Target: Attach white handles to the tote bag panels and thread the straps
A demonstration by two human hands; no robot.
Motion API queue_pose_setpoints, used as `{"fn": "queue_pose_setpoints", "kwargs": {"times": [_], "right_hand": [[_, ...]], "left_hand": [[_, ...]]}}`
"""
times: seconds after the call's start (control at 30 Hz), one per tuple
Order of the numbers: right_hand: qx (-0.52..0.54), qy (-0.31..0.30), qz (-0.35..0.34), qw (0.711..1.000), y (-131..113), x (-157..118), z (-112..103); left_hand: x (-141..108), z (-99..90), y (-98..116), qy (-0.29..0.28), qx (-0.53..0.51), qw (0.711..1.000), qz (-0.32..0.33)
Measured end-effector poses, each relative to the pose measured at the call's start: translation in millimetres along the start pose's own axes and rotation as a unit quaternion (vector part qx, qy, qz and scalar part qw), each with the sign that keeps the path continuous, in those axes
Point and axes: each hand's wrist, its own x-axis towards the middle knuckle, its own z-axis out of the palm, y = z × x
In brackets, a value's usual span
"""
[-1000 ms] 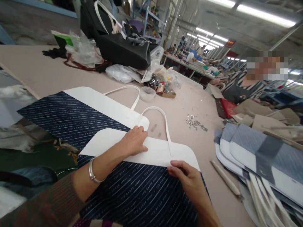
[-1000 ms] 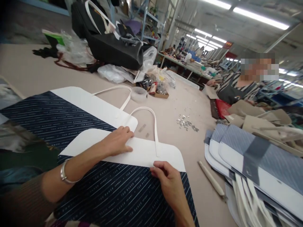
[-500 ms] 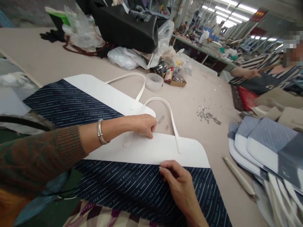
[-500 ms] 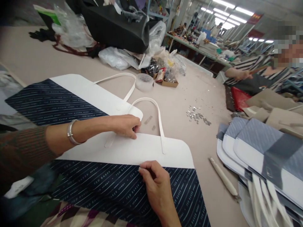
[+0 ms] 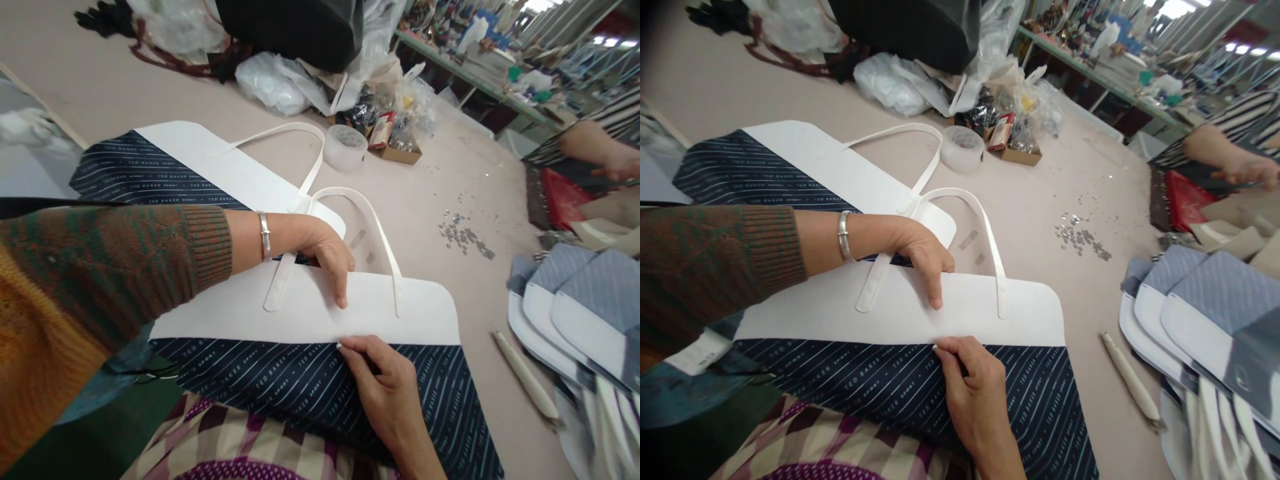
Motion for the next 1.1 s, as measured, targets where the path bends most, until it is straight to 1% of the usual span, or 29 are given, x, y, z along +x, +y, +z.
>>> {"fn": "queue_pose_setpoints", "kwargs": {"times": [0.07,0.2,0.27,0.4,0.5,0.6,0.8,0.97,1.03,1.1], "right_hand": [[-0.01,-0.001,-0.014,1.0,-0.9,1.1,0.7],[-0.027,-0.003,-0.033,0.999,-0.7,3.0,1.7],[-0.036,-0.004,-0.043,0.998,-0.2,3.8,1.6],[-0.039,0.002,-0.056,0.998,0.1,5.1,0.2],[-0.043,0.021,-0.02,0.999,-0.2,5.6,-1.2],[-0.053,0.025,0.009,0.998,-0.6,6.0,-1.9],[-0.1,0.03,-0.031,0.994,-4.2,5.8,1.9],[-0.158,0.057,-0.062,0.984,-7.0,5.3,8.3],[-0.153,0.063,-0.063,0.984,-5.8,6.0,8.3],[-0.125,0.049,-0.054,0.989,-3.0,7.5,5.7]], "left_hand": [[7.3,-0.2,-5.5,-0.042,-0.033,0.998,0.021],[13.8,1.6,-12.3,-0.063,-0.061,0.996,0.009],[13.7,3.2,-14.2,-0.065,-0.078,0.995,0.004],[13.5,5.9,-18.0,-0.061,-0.117,0.991,0.013],[14.9,6.7,-20.8,-0.058,-0.133,0.989,0.01],[15.6,7.1,-22.2,-0.061,-0.153,0.986,0.007],[14.1,9.5,-21.1,-0.048,-0.158,0.986,0.022],[15.6,11.5,-20.6,-0.066,-0.172,0.983,0.02],[15.8,10.7,-20.7,-0.07,-0.173,0.982,0.018],[15.9,8.5,-21.3,-0.069,-0.173,0.982,0.014]]}}
